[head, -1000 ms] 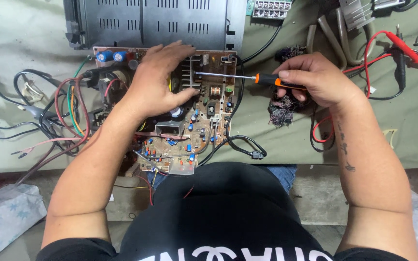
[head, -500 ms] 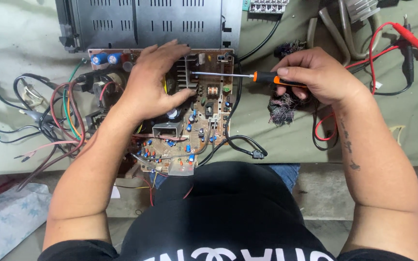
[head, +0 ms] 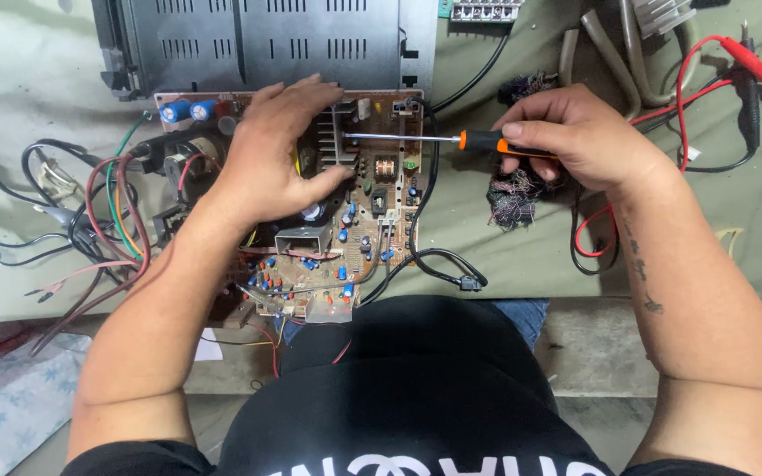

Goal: The person uses a screwdriver to adjust components on a circuit board, then picks up a black cylindrical object and wipes it with a cloth.

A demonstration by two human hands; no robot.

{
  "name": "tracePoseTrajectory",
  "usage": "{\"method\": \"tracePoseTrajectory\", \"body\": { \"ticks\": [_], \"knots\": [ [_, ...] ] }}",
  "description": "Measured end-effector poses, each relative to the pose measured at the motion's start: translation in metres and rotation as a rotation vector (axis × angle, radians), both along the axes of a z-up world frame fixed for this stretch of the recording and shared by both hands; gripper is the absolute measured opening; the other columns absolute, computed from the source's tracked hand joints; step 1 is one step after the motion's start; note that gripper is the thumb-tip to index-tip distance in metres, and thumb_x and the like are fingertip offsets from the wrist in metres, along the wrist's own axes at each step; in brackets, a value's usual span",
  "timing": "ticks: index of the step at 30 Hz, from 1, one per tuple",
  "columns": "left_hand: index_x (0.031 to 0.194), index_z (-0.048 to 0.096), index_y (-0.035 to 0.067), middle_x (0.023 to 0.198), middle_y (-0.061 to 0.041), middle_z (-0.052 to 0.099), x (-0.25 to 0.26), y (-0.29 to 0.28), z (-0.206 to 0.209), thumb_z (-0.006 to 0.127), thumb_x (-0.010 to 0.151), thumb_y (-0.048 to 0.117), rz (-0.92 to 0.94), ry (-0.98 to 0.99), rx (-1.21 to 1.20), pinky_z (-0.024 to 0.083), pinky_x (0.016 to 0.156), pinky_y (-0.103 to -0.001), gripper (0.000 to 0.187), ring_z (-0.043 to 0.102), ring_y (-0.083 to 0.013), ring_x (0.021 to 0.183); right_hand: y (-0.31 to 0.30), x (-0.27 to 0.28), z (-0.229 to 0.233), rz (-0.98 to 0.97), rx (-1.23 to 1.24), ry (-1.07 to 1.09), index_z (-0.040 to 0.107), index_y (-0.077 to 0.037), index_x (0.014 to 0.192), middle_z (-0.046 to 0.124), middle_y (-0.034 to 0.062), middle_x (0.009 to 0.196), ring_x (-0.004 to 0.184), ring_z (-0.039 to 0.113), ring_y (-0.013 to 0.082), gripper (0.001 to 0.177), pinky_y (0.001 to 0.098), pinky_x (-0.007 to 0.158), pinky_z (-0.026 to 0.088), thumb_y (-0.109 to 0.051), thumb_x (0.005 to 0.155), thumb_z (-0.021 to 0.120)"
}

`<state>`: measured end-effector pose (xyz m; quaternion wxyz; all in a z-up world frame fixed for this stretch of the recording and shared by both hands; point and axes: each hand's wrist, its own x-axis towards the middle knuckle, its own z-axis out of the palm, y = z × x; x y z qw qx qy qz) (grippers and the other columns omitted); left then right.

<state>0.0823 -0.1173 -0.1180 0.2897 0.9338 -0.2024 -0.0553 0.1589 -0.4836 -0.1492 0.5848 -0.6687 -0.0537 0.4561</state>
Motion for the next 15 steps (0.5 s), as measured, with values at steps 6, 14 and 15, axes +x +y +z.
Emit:
{"method": "tracePoseTrajectory", "body": {
  "ticks": [6,14,15],
  "knots": [
    [0.141,0.058,0.001,0.141,-0.023,0.064,-0.006,0.0,-0.012,0.053,0.096,0.045,0.012,-0.127,-0.079,0.041,0.113,-0.059,0.063,0.059,-0.0404,0.136,0.009,0.0,0.017,-0.003,-0.074,0.022,0.069,0.0,0.109,0.069,0.0144,0.075,0.045,0.04,0.0116,0.021,0.0228,0.042,0.03,-0.017,0.1,0.061],
    [0.14,0.058,0.0,0.14,-0.022,0.064,-0.005,-0.001,-0.014,0.053,0.098,0.039,0.0,-0.14,-0.102,0.042,0.114,-0.061,0.058,0.059,-0.0412,0.136,0.012,0.004,0.04,0.159,-0.279,-0.257,0.075,-0.009,0.119,0.076,0.0064,0.082,0.061,0.056,0.0108,0.029,0.0264,0.058,0.042,-0.023,0.094,0.066],
    [0.139,0.059,-0.001,0.139,-0.023,0.064,-0.005,-0.002,-0.014,0.051,0.099,0.041,0.0,-0.144,-0.097,0.042,0.114,-0.061,0.059,0.059,-0.0409,0.136,0.012,0.0,0.045,0.207,-0.371,-0.438,0.078,-0.017,0.116,0.08,0.0005,0.086,0.076,0.07,0.0091,0.029,0.0267,0.072,0.049,-0.029,0.091,0.07]
  ]
}}
